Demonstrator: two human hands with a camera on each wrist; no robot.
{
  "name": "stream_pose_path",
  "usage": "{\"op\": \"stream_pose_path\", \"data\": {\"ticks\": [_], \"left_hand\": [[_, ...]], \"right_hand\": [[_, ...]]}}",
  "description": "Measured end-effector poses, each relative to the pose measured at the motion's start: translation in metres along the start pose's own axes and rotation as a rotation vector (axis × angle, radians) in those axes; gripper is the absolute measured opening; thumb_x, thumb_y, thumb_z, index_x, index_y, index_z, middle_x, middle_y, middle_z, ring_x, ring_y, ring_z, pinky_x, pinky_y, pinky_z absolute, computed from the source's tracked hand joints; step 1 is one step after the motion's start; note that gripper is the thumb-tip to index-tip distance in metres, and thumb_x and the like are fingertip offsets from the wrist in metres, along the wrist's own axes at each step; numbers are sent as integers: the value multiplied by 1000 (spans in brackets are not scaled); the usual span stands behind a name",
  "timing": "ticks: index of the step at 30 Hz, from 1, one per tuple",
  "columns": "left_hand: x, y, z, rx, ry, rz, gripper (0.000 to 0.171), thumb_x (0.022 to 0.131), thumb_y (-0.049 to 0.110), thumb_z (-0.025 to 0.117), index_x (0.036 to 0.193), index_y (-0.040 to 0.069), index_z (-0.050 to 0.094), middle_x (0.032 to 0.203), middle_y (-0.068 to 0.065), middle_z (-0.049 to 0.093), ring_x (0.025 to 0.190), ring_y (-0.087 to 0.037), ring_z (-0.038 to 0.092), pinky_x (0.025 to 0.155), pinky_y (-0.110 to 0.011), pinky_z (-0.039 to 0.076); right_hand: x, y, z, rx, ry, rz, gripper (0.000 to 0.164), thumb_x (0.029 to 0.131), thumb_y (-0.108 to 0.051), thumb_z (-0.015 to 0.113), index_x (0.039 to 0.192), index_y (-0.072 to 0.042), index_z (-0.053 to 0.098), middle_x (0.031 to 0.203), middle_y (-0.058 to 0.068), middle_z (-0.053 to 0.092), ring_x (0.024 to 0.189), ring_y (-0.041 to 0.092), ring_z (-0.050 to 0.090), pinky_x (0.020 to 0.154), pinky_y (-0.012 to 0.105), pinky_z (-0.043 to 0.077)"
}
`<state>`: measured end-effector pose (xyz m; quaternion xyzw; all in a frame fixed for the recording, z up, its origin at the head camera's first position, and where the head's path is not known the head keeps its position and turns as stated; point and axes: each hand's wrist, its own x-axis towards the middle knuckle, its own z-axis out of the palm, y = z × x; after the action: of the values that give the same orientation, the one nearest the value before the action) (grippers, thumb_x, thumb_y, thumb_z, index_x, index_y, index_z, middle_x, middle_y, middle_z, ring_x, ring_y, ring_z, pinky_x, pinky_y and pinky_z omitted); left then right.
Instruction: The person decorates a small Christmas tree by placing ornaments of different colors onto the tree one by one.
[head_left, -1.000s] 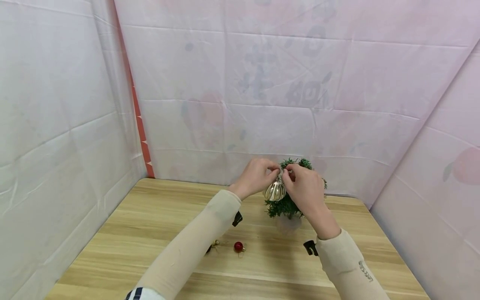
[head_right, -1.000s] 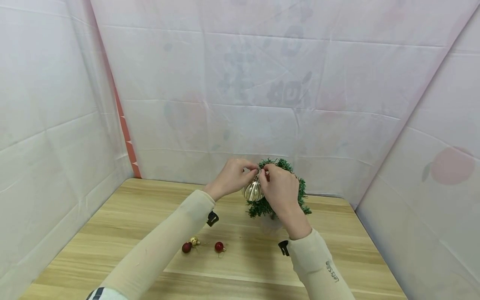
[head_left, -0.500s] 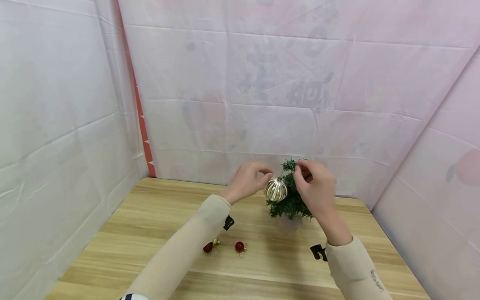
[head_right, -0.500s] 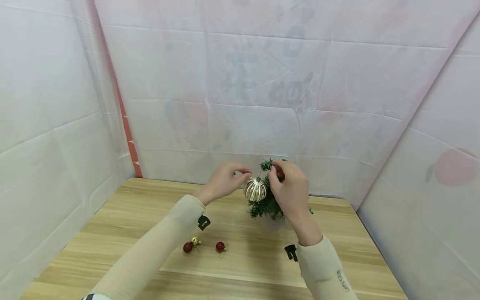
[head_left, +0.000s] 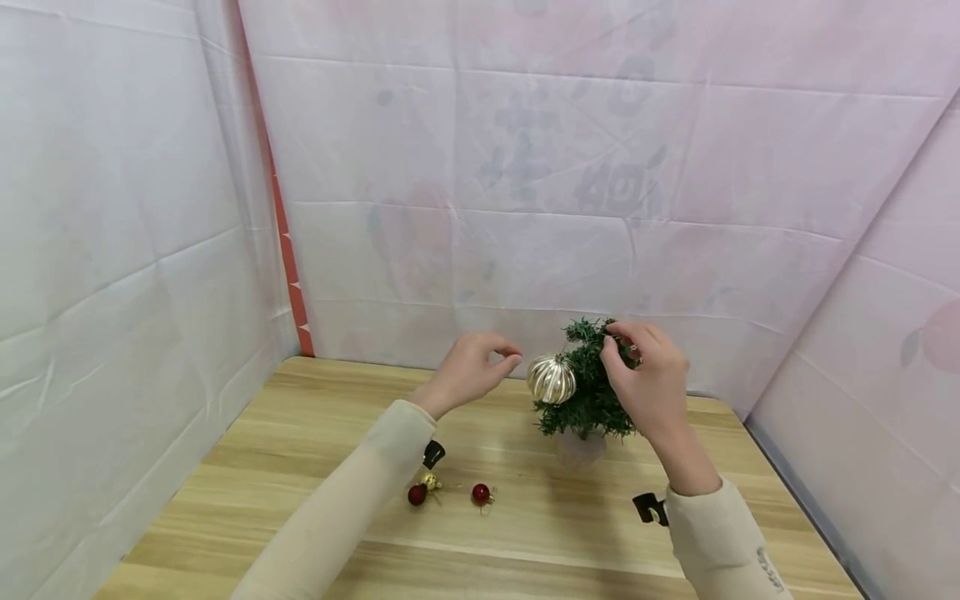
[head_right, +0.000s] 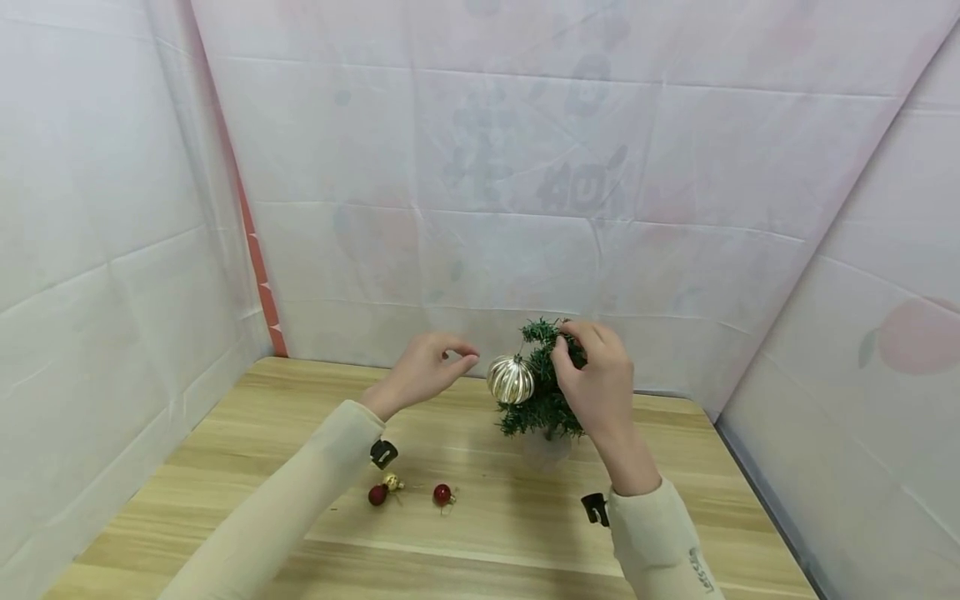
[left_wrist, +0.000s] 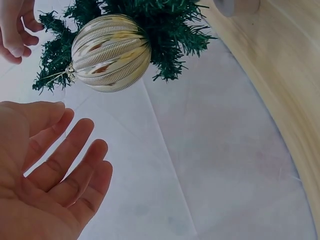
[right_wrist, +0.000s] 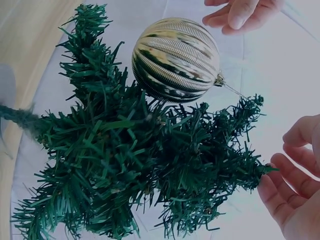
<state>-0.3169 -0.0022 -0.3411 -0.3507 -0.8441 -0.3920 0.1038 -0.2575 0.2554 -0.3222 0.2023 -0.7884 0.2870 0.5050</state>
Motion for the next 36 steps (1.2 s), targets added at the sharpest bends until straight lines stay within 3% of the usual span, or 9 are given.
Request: {"op": "stream_pose_path", "data": {"ticks": [5,11,24,29,36], "left_hand": [[-6,-5,-1,6,2,10,21,106,20,66,118,8,79,118,-7,79,114,-24,73,103,-45,57],[-13,-12,-4,-9,15,-26,21,105,19,67,119,9,79,119,-8,79,115,-25,73,103,-49,57],[-31,-30,-10,-8,-18,-39,21,105,19,67,120,9,79,119,-7,79,109,-23,73,96,-48,60],[-39,-39,-10,5,-31,-41,20,104,18,68,119,11,80,115,-5,79,104,-19,73,86,-39,61],[-50,-48,-10,1,-45,-47,19,104,16,69,117,9,80,110,-6,80,97,-17,73,79,-29,59]], "right_hand": [[-3,3,-3,-14,-4,-2,14,90,7,71,102,3,79,95,19,76,79,31,66,74,16,43],[-5,8,-9,-26,-5,19,15,91,7,71,104,5,78,99,22,77,84,35,68,76,26,47],[-13,17,-19,-56,-51,81,15,95,-2,75,108,4,78,100,23,76,85,36,66,77,27,43],[-14,20,-22,-63,-52,92,16,97,-4,73,111,3,78,100,23,76,85,36,66,76,24,42],[-17,23,-25,-76,-73,104,18,98,-4,72,114,2,77,102,21,75,87,36,65,75,30,46]]}}
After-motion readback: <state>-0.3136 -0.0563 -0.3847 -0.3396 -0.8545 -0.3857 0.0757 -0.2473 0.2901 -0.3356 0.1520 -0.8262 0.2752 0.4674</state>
